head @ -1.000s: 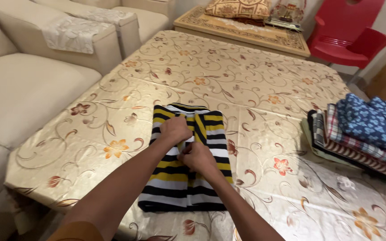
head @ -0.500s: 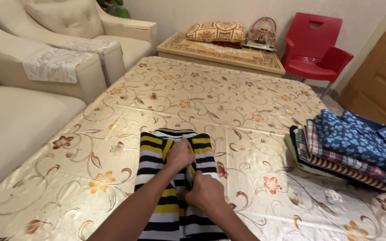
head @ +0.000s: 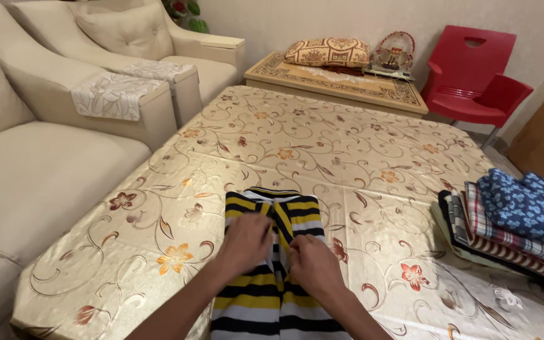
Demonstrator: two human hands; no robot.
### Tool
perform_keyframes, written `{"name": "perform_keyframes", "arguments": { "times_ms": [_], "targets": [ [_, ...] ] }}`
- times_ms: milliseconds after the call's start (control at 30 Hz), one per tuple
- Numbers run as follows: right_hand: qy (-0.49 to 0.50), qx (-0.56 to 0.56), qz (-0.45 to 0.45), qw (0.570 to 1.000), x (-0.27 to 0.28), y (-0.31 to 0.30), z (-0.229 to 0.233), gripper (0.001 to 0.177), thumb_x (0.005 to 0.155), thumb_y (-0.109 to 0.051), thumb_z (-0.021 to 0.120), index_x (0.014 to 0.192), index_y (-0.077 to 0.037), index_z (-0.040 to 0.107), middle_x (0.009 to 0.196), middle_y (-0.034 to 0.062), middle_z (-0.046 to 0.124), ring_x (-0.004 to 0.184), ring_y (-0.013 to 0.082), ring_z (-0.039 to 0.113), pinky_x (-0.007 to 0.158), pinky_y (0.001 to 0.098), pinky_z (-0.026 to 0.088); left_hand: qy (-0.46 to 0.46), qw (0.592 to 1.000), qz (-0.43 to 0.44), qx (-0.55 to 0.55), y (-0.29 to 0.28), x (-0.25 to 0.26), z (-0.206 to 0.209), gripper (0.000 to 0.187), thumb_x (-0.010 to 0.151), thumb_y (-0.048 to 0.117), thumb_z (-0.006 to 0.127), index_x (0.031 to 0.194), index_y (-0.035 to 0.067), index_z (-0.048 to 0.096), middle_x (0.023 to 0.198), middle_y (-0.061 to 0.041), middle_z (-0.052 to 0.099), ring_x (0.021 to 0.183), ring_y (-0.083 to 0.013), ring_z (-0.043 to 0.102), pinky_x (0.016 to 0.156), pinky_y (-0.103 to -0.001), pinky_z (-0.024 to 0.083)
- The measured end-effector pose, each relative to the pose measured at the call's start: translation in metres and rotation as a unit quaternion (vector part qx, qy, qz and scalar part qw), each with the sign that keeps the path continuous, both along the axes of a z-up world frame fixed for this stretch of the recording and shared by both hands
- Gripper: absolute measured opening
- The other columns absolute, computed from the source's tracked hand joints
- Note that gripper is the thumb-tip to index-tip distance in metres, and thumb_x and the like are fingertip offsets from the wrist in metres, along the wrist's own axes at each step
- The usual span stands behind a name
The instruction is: The person picks up a striped polo shirt, buttons the top buttons, spreads it flat on a table, and folds the sleeves and body into a compact square; they then pick up a blue button-down shirt, spread it flat, and begin folding it.
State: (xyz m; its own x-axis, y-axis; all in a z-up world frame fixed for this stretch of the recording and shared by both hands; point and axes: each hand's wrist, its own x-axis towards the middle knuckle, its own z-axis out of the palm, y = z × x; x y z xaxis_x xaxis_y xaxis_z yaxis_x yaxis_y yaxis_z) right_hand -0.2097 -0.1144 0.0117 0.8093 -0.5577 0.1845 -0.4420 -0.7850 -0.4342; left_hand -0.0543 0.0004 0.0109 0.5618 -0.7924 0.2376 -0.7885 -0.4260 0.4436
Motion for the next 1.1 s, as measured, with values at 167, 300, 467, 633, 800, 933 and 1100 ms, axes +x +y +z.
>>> {"name": "perform_keyframes", "arguments": {
  "times_ms": [167, 300, 467, 633, 800, 933, 1100],
  "targets": [
    [-0.030, -0.117, 0.099, 0.988, 0.008, -0.010, -0.044, 0.047, 0.096, -0.031, 0.052, 0.132, -0.002, 0.059, 0.146, 0.0165, 0.052, 0.138, 0.0334, 0.044, 0.116, 0.0495, 0.027, -0.049, 0.991, -0.107, 0.069, 0.011, 0.001, -0.033, 0.074, 0.102, 0.054, 0.043, 0.154, 0.002, 0.034, 0.166, -0.018, 0.024, 0.154, -0.0346, 0.019, 0.124, -0.054, 0.011],
    [-0.054, -0.154, 0.096, 0.982, 0.023, -0.022, -0.059, 0.052, 0.102, -0.033, 0.043, 0.141, 0.000, 0.053, 0.152, 0.0190, 0.047, 0.145, 0.0343, 0.037, 0.119, 0.0495, 0.020, -0.086, 0.990, -0.076, 0.081, -0.006, 0.022, -0.044, 0.079, 0.100, 0.059, 0.039, 0.155, 0.003, 0.033, 0.164, -0.018, 0.024, 0.153, -0.0364, 0.019, 0.122, -0.054, 0.010],
    [-0.050, -0.145, 0.080, 0.985, 0.046, -0.027, -0.055, 0.051, 0.102, -0.032, 0.044, 0.140, -0.001, 0.055, 0.151, 0.0192, 0.049, 0.144, 0.0340, 0.039, 0.119, 0.0499, 0.021, -0.105, 0.990, -0.077, 0.047, -0.019, 0.050, -0.050, 0.078, 0.098, 0.060, 0.042, 0.154, 0.006, 0.037, 0.164, -0.016, 0.028, 0.152, -0.0354, 0.023, 0.122, -0.053, 0.014],
    [-0.056, -0.138, 0.070, 0.986, 0.063, -0.031, -0.054, 0.050, 0.101, -0.032, 0.044, 0.139, -0.001, 0.057, 0.151, 0.0175, 0.050, 0.143, 0.0322, 0.041, 0.120, 0.0491, 0.023, -0.092, 0.992, -0.076, 0.037, -0.026, 0.068, -0.053, 0.077, 0.098, 0.060, 0.042, 0.154, 0.007, 0.039, 0.165, -0.015, 0.029, 0.152, -0.0346, 0.024, 0.122, -0.052, 0.015],
    [-0.055, -0.163, 0.077, 0.982, 0.075, -0.045, -0.063, 0.050, 0.100, -0.032, 0.046, 0.139, -0.002, 0.056, 0.150, 0.0185, 0.051, 0.141, 0.0335, 0.043, 0.119, 0.0498, 0.023, -0.084, 0.991, -0.081, 0.058, -0.030, 0.079, -0.051, 0.078, 0.099, 0.061, 0.041, 0.155, 0.007, 0.037, 0.165, -0.016, 0.027, 0.152, -0.0359, 0.022, 0.123, -0.052, 0.013],
    [-0.057, -0.162, 0.088, 0.981, 0.075, -0.047, -0.064, 0.049, 0.100, -0.031, 0.049, 0.139, -0.001, 0.055, 0.150, 0.0188, 0.051, 0.142, 0.0346, 0.042, 0.118, 0.0505, 0.024, -0.030, 0.990, -0.127, 0.059, -0.005, 0.077, -0.043, 0.075, 0.098, 0.056, 0.048, 0.154, 0.008, 0.036, 0.165, -0.021, 0.021, 0.153, -0.0380, 0.017, 0.120, -0.051, 0.013],
    [-0.142, 0.001, 0.174, 0.974, 0.037, -0.010, -0.027, 0.039, 0.086, -0.025, 0.068, 0.118, -0.004, 0.065, 0.123, 0.0152, 0.067, 0.121, 0.0347, 0.059, 0.107, 0.0440, 0.045, -0.070, 0.981, -0.172, -0.058, 0.061, 0.064, -0.031, 0.064, 0.089, 0.040, 0.070, 0.140, 0.004, 0.056, 0.151, -0.027, 0.045, 0.138, -0.0418, 0.042, 0.112, -0.047, 0.036]
  ]
}}
